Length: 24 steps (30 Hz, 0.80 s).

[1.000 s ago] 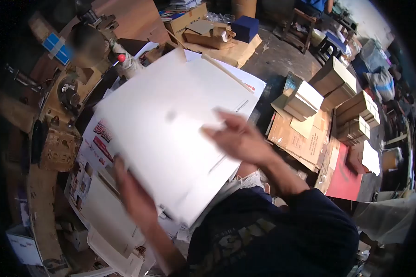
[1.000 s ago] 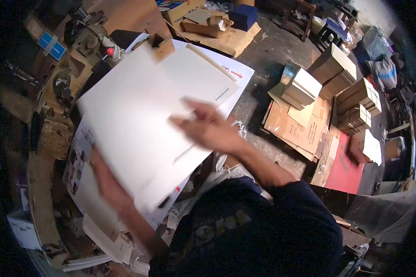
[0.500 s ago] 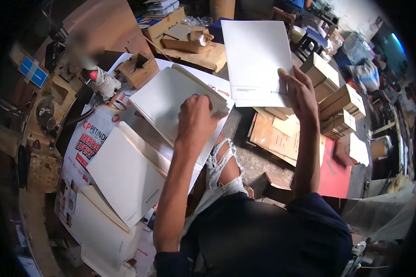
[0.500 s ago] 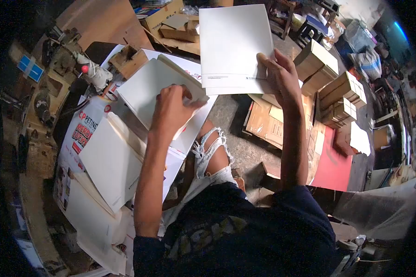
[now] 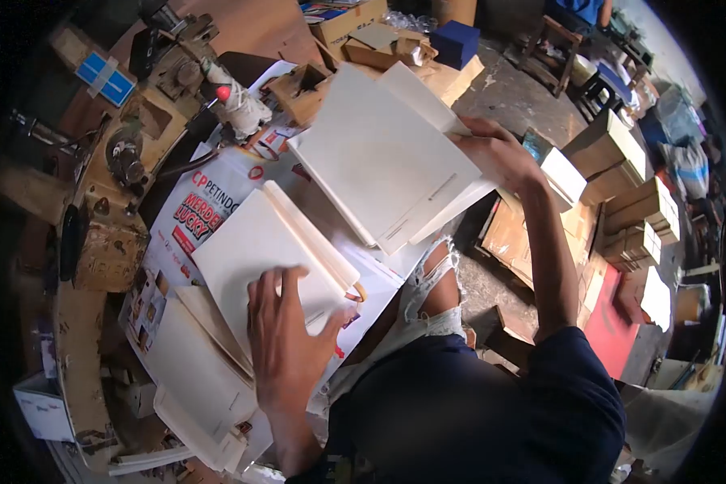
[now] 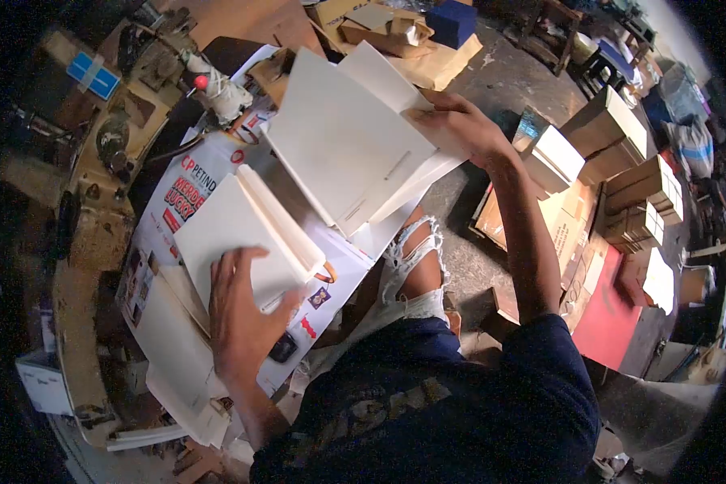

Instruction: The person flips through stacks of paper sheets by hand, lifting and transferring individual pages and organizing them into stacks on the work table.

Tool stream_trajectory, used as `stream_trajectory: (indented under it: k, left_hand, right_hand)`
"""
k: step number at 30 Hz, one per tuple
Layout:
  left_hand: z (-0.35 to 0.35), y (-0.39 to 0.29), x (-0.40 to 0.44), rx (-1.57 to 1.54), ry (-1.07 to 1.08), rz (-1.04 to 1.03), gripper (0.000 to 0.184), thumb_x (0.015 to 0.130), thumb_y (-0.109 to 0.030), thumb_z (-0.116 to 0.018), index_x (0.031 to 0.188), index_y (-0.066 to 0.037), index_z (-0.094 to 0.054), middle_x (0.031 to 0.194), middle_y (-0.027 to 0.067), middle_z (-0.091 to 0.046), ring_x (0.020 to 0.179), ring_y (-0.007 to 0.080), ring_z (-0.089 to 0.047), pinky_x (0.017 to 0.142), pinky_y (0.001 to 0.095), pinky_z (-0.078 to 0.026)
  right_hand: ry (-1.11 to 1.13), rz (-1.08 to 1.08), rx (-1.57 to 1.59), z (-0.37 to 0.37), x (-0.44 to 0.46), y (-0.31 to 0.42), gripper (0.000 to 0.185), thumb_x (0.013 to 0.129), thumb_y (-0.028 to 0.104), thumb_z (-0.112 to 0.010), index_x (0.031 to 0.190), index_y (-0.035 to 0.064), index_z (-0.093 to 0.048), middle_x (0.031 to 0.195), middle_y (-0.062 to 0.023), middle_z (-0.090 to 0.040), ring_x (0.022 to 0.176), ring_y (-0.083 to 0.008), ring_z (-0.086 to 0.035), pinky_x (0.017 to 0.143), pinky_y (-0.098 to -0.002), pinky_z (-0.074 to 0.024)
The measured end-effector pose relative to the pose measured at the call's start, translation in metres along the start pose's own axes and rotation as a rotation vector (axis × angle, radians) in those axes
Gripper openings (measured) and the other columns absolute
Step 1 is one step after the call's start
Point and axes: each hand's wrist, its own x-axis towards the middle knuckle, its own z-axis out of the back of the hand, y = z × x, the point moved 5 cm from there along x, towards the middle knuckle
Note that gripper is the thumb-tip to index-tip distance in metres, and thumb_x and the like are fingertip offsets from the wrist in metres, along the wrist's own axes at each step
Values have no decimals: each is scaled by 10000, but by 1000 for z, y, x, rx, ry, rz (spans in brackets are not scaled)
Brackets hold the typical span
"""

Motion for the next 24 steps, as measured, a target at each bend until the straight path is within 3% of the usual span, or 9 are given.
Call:
stream_trajectory:
  k: [4,6,8,10,11,12,14,20,24]
  left_hand:
    - [-11,33,-17,-129,149,6,586,634,-96,-791,1131,-55,-484,1185,156,-480,1147,352,-470,941,425,-410]
    - [-6,46,-20,-184,115,13,488,664,-53,-760,1093,-35,-527,1175,160,-516,1135,353,-498,956,404,-413]
    - [-9,67,-21,-304,91,-68,362,695,-43,-738,1021,-16,-581,1098,163,-585,1048,329,-572,907,387,-454]
    - [-10,78,-26,-479,59,-36,251,730,-46,-717,957,-14,-615,992,148,-634,950,297,-622,830,380,-488]
    - [-10,79,-31,-531,12,35,252,735,-60,-723,959,-22,-614,979,140,-637,931,283,-627,799,380,-493]
    - [-10,80,-35,-580,-29,101,253,740,-75,-729,960,-31,-613,966,132,-641,913,268,-632,769,380,-498]
    - [-4,61,-30,-359,-139,-97,286,707,-130,-780,923,-49,-610,943,104,-619,904,268,-609,755,364,-486]
    - [-28,59,-20,-403,30,-78,280,737,-154,-763,898,-15,-582,952,111,-603,942,301,-582,778,385,-469]
    - [-20,69,-27,-617,-31,-160,131,816,-43,-678,914,9,-608,872,95,-630,800,156,-639,698,270,-519]
  right_hand:
    - [123,29,62,-30,8,3,509,882,125,-551,1359,-11,-435,1305,-160,-514,1184,-225,-497,994,-286,-391]
    - [25,-108,68,-41,-1,12,501,914,178,-549,1366,-3,-430,1334,-149,-497,1222,-216,-473,1020,-294,-366]
    - [215,-114,216,-41,16,-11,584,887,287,-626,1362,5,-437,1346,-147,-491,1236,-216,-467,1030,-306,-355]
    - [35,-2,-469,-37,0,1,697,811,352,-711,1358,12,-443,1349,-163,-488,1229,-229,-476,1034,-319,-348]
    - [12,24,-406,-35,2,-3,754,762,358,-753,1353,6,-444,1326,-170,-511,1210,-238,-493,1027,-330,-354]
    - [15,28,-400,-38,2,-2,754,762,358,-753,1353,6,-444,1326,-170,-511,1210,-238,-493,1027,-330,-354]
    - [18,68,-326,-42,-5,0,724,769,309,-744,1350,0,-443,1285,-163,-546,1188,-237,-512,1030,-331,-351]
    - [29,52,-354,-47,-2,-5,677,766,256,-731,1322,-19,-463,1221,-165,-578,1131,-239,-542,993,-325,-388]
    - [9,109,-256,-47,0,-7,592,779,206,-713,1274,-43,-505,1143,-164,-616,1063,-223,-579,925,-304,-442]
